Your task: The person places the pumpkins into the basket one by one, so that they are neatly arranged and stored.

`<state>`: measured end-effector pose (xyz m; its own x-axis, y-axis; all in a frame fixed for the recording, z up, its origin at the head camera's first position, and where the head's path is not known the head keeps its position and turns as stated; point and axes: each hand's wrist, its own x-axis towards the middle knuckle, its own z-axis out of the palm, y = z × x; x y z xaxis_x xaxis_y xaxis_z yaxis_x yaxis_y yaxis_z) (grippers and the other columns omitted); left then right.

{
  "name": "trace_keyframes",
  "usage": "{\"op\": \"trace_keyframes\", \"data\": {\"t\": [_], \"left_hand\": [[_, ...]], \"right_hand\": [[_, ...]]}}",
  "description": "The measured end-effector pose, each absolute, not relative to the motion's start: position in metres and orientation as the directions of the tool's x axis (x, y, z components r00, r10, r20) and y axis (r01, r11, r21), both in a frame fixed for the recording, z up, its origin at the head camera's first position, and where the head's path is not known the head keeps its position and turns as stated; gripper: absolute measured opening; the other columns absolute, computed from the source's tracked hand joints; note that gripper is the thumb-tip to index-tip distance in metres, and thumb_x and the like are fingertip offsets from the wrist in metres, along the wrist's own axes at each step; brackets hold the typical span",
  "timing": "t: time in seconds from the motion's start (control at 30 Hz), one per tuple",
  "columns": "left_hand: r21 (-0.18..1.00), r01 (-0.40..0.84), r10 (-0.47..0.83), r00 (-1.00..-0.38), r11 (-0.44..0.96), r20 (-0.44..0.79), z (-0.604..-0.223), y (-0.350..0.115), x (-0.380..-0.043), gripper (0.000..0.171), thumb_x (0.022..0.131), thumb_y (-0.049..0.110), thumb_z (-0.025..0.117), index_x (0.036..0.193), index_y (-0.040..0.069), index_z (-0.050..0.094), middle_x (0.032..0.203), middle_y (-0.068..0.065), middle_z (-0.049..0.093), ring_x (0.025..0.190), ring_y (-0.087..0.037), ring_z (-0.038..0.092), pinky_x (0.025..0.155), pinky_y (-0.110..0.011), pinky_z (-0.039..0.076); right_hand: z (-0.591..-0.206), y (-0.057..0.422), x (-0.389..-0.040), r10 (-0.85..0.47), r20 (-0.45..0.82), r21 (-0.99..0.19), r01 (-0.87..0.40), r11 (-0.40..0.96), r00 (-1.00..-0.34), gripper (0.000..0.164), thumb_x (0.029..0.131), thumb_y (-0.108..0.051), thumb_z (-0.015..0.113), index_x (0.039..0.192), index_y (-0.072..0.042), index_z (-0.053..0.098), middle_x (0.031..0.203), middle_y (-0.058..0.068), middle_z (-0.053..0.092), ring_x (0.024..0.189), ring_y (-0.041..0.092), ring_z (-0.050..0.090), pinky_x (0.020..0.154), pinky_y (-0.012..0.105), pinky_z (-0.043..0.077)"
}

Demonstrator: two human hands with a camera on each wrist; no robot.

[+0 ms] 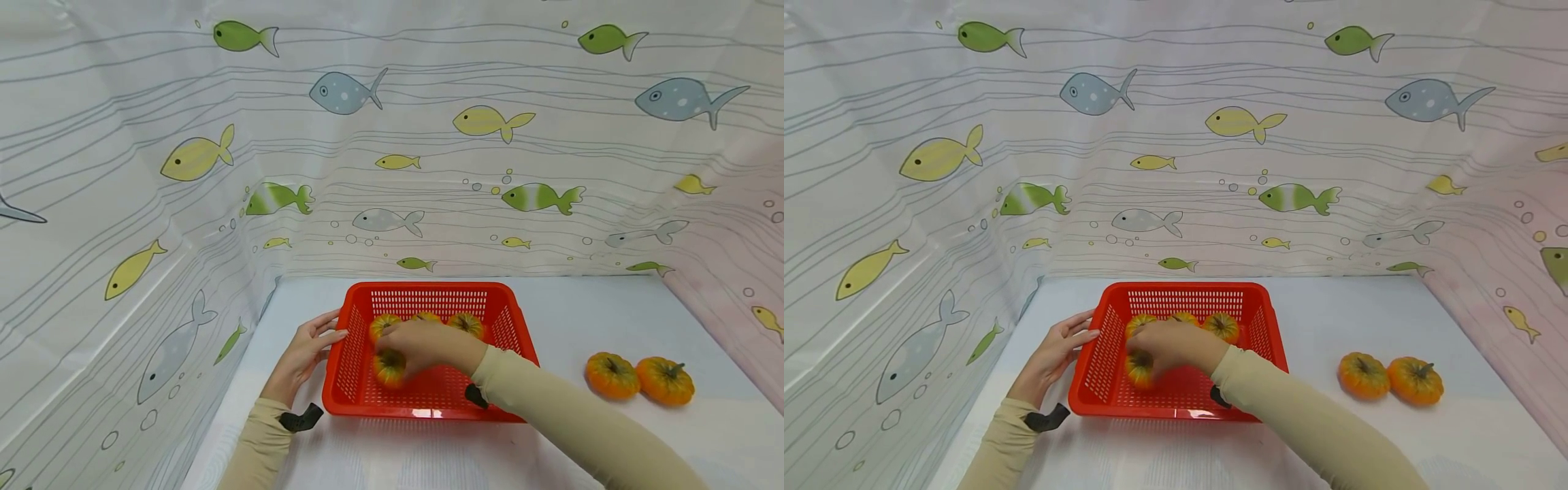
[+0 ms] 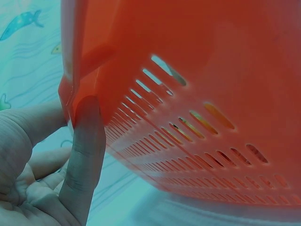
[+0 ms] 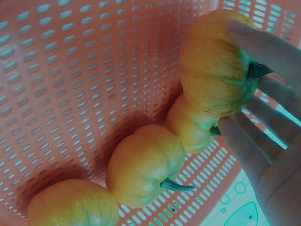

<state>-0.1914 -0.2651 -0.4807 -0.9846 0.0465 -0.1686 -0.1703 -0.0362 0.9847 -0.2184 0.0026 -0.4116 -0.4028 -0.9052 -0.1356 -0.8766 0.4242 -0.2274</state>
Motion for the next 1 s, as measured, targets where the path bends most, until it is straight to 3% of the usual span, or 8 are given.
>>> {"op": "trace_keyframes", "data": {"t": [0.27,0.73,1.0], "left_hand": [[0.984,-0.173,0.049,-0.984,-0.032,-0.171,-0.482,-0.265,-0.191,0.062,0.097,0.015,0.073,0.153,0.009,0.047,0.112,-0.003,0.068,0.091,-0.014,0.074,0.074,-0.033,0.065],[0.983,-0.178,0.041,-0.984,-0.045,-0.176,-0.482,-0.266,-0.191,0.062,0.097,0.013,0.072,0.153,0.009,0.047,0.111,-0.002,0.068,0.089,-0.014,0.074,0.075,-0.035,0.065],[0.984,-0.174,0.045,-0.984,-0.046,-0.172,-0.481,-0.266,-0.191,0.061,0.098,0.013,0.071,0.154,0.010,0.047,0.111,-0.002,0.068,0.086,-0.013,0.075,0.074,-0.033,0.065]], "right_hand": [[-0.421,-0.007,-0.219,-0.917,-0.153,-0.179,-0.902,0.393,-0.369,0.052,0.081,-0.034,0.089,0.127,-0.020,0.069,0.119,-0.005,0.071,0.104,0.010,0.066,0.095,0.024,0.056],[-0.425,-0.014,-0.216,-0.912,-0.166,-0.136,-0.907,0.399,-0.376,0.052,0.081,-0.034,0.089,0.127,-0.021,0.070,0.116,-0.007,0.073,0.101,0.008,0.065,0.093,0.023,0.057],[-0.426,-0.018,-0.215,-0.919,-0.143,-0.124,-0.915,0.384,-0.367,0.053,0.082,-0.034,0.088,0.130,-0.021,0.069,0.121,-0.006,0.073,0.109,0.009,0.066,0.099,0.023,0.056]]}}
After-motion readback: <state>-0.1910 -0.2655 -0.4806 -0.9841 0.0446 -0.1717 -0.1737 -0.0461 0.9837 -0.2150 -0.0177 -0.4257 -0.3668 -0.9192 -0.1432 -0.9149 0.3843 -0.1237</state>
